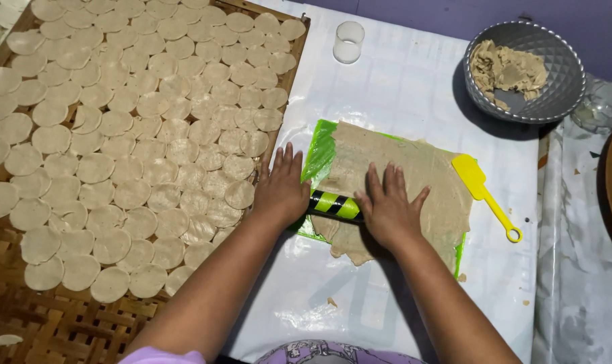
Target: Prepare circular dough wrappers by rolling out dough and placing the finished pieces onto a large bamboo tray for drying.
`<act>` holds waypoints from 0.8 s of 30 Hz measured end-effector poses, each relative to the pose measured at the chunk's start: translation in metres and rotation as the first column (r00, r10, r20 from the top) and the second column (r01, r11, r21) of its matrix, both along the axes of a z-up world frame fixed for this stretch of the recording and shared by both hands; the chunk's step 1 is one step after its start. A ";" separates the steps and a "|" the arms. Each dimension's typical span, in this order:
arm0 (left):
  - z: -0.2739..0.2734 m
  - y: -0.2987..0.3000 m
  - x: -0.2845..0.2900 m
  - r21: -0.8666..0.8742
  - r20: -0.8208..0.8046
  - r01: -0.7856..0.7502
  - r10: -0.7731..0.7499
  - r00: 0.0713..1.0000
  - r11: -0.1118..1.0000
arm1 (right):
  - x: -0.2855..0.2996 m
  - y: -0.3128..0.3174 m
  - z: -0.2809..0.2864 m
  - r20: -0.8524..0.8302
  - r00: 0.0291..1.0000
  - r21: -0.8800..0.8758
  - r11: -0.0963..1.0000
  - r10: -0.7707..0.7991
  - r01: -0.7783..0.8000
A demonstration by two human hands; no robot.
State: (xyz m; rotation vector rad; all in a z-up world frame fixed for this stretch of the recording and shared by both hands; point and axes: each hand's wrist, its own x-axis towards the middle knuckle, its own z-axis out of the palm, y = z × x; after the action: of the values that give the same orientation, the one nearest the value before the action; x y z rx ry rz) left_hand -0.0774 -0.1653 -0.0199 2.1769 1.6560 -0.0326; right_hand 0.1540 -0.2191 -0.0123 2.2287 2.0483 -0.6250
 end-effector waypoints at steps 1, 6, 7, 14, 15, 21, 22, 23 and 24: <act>0.010 0.010 0.004 0.001 -0.003 0.001 -0.001 1.000 1.000 | 0.004 0.011 0.000 -0.003 1.000 0.001 1.000 -0.001 0.001; 0.014 0.023 0.016 0.138 0.015 -0.048 0.046 0.999 0.989 | 0.009 0.032 -0.020 0.025 0.995 0.118 0.989 -0.097 0.093; 0.014 0.015 0.014 0.139 0.012 -0.044 0.043 0.999 0.989 | 0.006 0.025 -0.016 0.022 0.995 0.118 0.988 -0.100 0.097; 0.024 -0.060 -0.006 0.127 0.027 0.001 -0.004 1.000 0.992 | -0.015 -0.048 -0.007 0.063 0.997 0.212 0.976 0.041 -0.054; 0.026 -0.071 -0.009 0.093 0.027 0.010 -0.013 1.000 0.996 | -0.015 -0.060 -0.014 0.061 0.995 0.293 0.951 0.082 -0.096; -0.039 -0.142 -0.046 0.355 -0.099 0.208 -0.185 0.978 0.911 | -0.023 -0.132 -0.021 0.133 0.974 0.486 0.845 0.182 -0.224; -0.028 -0.141 -0.049 0.361 -0.100 0.208 -0.184 0.978 0.909 | -0.019 -0.133 -0.015 0.135 0.974 0.491 0.842 0.181 -0.224; -0.017 -0.141 -0.051 0.337 -0.037 0.198 -0.197 0.980 0.921 | -0.015 -0.136 -0.009 0.039 0.975 0.485 0.849 0.219 -0.210; -0.006 -0.141 -0.053 0.311 0.026 0.189 -0.207 0.978 0.931 | -0.011 -0.138 -0.003 -0.057 0.966 0.478 0.856 0.254 -0.197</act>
State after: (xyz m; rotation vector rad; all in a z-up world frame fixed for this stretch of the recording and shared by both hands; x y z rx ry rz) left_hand -0.1305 -0.3063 -0.0260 2.5437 1.4833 0.2472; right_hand 0.1429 -0.3572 -0.0149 2.1466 2.7180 -0.2602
